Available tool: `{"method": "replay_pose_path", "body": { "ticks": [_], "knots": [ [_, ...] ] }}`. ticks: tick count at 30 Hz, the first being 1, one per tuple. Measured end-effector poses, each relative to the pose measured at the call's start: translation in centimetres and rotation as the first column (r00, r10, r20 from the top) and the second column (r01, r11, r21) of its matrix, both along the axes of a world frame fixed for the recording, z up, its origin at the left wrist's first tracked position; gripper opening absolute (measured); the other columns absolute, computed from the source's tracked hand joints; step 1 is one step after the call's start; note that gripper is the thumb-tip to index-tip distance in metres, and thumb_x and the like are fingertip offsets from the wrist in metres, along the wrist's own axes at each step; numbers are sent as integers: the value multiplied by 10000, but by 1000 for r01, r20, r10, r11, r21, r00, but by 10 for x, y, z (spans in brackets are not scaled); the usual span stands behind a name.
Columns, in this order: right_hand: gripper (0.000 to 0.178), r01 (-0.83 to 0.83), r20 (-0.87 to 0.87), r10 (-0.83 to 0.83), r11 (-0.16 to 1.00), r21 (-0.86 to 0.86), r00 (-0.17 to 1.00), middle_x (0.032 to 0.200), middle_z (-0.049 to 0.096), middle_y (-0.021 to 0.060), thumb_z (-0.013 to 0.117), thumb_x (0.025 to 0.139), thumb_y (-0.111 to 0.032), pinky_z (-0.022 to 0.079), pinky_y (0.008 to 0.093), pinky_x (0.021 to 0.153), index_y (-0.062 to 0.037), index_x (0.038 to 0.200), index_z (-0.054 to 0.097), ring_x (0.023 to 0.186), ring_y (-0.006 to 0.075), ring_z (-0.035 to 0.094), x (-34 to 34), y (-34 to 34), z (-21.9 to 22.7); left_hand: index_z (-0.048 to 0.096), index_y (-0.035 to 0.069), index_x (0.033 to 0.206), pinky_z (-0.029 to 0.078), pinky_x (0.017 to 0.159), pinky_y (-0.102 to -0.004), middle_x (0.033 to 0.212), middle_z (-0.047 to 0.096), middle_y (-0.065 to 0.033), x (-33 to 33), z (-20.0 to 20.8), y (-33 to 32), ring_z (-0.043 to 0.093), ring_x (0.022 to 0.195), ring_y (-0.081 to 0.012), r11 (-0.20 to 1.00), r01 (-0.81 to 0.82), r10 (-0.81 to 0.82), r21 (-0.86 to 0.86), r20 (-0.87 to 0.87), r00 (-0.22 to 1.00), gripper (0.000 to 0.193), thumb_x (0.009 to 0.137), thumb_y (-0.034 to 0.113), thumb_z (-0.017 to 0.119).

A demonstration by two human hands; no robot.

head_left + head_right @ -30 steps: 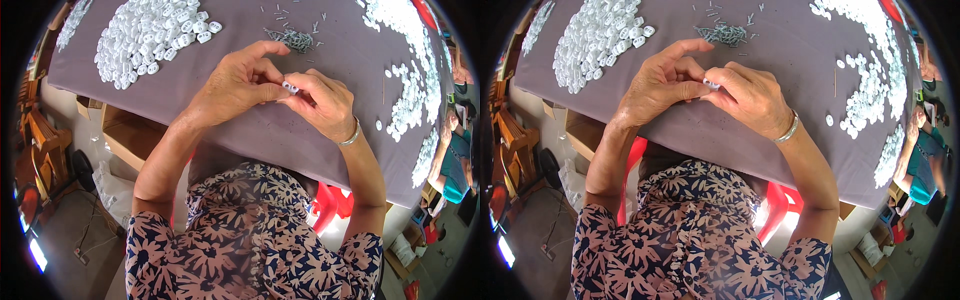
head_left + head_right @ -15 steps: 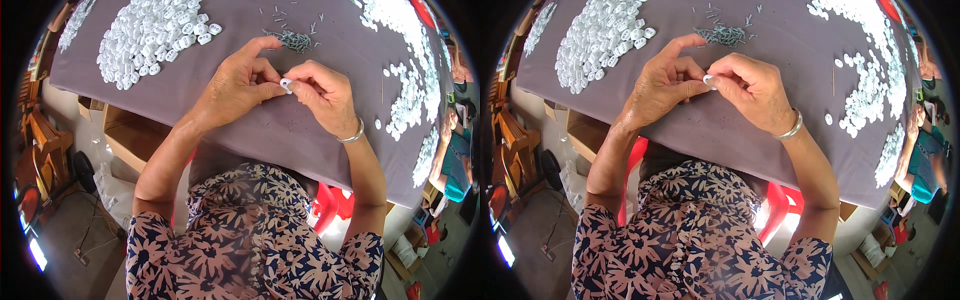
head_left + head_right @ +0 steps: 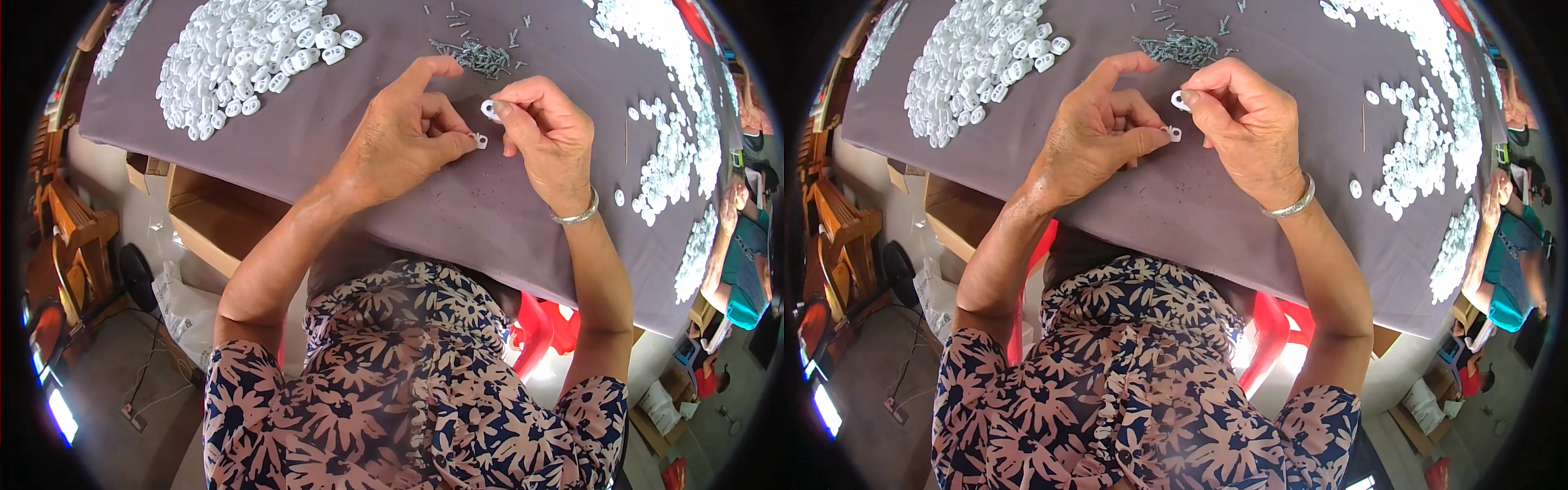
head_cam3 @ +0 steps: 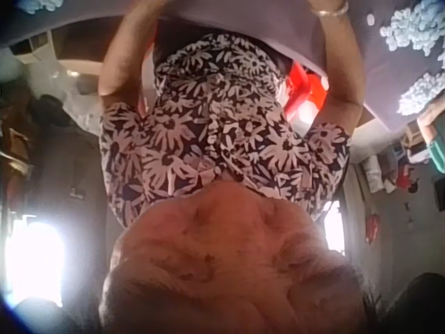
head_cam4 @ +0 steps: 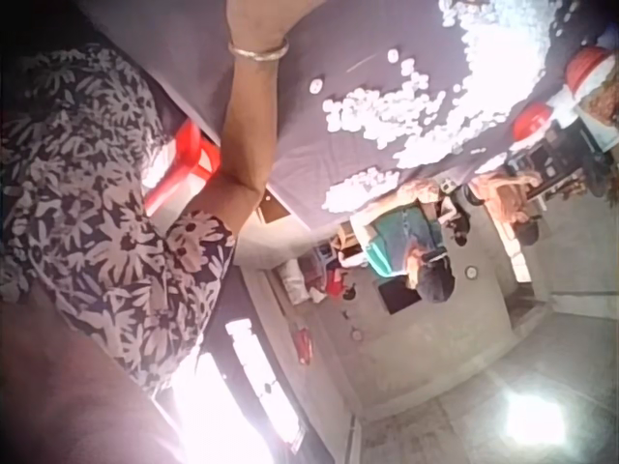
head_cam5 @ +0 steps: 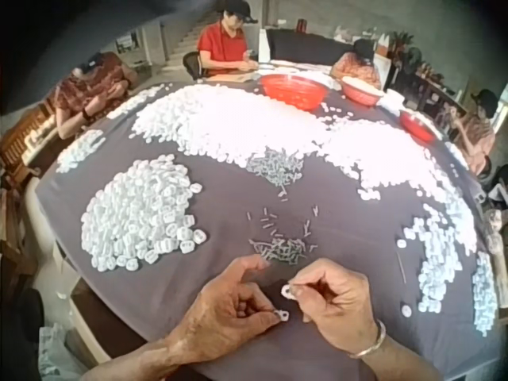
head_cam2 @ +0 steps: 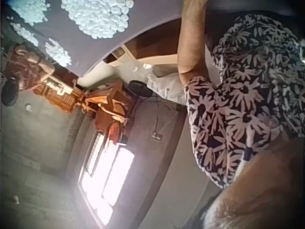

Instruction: Assembling small white plastic components by inserting metal springs/clips using a thin metal tool.

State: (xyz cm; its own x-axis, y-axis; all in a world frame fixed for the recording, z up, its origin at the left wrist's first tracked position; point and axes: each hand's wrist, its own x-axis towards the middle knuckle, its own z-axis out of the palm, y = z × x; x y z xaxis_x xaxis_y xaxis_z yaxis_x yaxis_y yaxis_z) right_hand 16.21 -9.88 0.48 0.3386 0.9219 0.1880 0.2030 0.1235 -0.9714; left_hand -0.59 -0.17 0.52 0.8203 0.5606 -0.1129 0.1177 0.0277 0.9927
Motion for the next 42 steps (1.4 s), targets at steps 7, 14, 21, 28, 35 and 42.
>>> {"method": "replay_pose_path", "body": {
  "ticks": [7,14,21,28,35,42],
  "knots": [
    [40,-32,-55,29,998,-49,998,794,629,51,588,916,5,417,189,477,20,922,625,549,47,507,1,0,1,443,43,1320,442,536,-187,770,638,-15,-2,1,2,544,627,-48,999,8,-7,42,-26,1000,566,823,17,712],
    [45,-44,-85,38,997,-68,996,788,633,55,596,915,-8,409,186,464,22,925,627,538,49,513,2,0,0,515,8,1204,440,599,-242,732,651,-30,-1,2,2,531,640,-77,999,-10,11,32,-34,999,479,783,42,740],
    [64,-50,-1,50,996,-71,999,807,634,31,612,921,-32,413,175,482,17,951,640,569,34,498,2,0,-2,499,54,1295,453,544,-196,770,606,0,-1,1,6,558,676,-51,990,10,-4,142,-39,999,500,838,29,700],
    [68,-66,50,69,996,-60,996,822,616,3,609,926,-28,414,166,509,4,976,640,620,24,499,-3,0,0,519,50,1282,457,556,-207,834,652,-33,4,1,3,571,677,-61,996,-74,78,-49,103,992,435,877,75,675],
    [60,-97,143,101,995,-32,985,825,613,-8,607,929,-35,418,168,532,-3,970,637,648,20,502,0,1,-3,550,42,1240,443,547,-201,807,672,-26,6,-2,2,569,635,-59,989,-143,147,-43,116,982,396,873,98,685],
    [87,313,597,-327,941,131,733,782,662,5,678,892,-80,472,193,613,-1,922,655,687,34,556,42,1,11,576,25,1199,428,547,-197,796,674,-24,3,1,9,573,643,-61,974,-217,220,-68,52,974,378,850,98,701]
  ]
}}
